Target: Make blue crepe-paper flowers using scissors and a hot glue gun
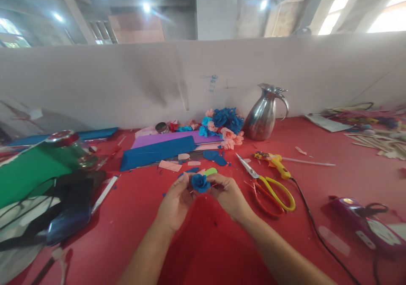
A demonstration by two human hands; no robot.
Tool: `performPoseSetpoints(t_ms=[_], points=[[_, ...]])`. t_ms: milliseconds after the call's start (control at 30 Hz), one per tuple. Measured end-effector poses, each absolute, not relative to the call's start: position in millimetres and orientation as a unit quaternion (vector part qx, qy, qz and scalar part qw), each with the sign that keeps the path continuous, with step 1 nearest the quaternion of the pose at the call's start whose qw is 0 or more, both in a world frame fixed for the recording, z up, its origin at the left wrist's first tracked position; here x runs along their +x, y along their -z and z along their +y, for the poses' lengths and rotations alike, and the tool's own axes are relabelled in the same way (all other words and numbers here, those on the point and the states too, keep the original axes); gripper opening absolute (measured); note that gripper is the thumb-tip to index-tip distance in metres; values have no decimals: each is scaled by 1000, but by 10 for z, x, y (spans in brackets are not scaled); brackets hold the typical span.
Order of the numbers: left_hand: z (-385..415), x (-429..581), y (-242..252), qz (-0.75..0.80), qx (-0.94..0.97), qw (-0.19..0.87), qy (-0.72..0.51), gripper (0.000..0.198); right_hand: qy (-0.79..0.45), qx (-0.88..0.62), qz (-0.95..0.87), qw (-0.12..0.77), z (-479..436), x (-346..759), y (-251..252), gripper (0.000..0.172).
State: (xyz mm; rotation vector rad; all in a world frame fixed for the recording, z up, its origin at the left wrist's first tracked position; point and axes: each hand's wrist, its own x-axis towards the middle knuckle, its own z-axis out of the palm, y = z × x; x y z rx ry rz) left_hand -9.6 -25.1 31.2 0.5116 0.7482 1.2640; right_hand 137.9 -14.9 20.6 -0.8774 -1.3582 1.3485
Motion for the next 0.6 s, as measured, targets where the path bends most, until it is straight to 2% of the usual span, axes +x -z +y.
performPoseSetpoints(t_ms=[200, 400, 600], points=[[-235, -141, -338, 318, 247, 691, -600, 28, -597, -332, -524, 508, -161, 1371, -239, 15], [-245, -100, -309, 351, 263, 684, -583, 22, -617, -336, -491, 515, -144, 1376, -264, 18], [-295, -71, -386, 363, 316, 667, -570, 39, -606, -335, -505, 515, -121, 1376, -229, 20]])
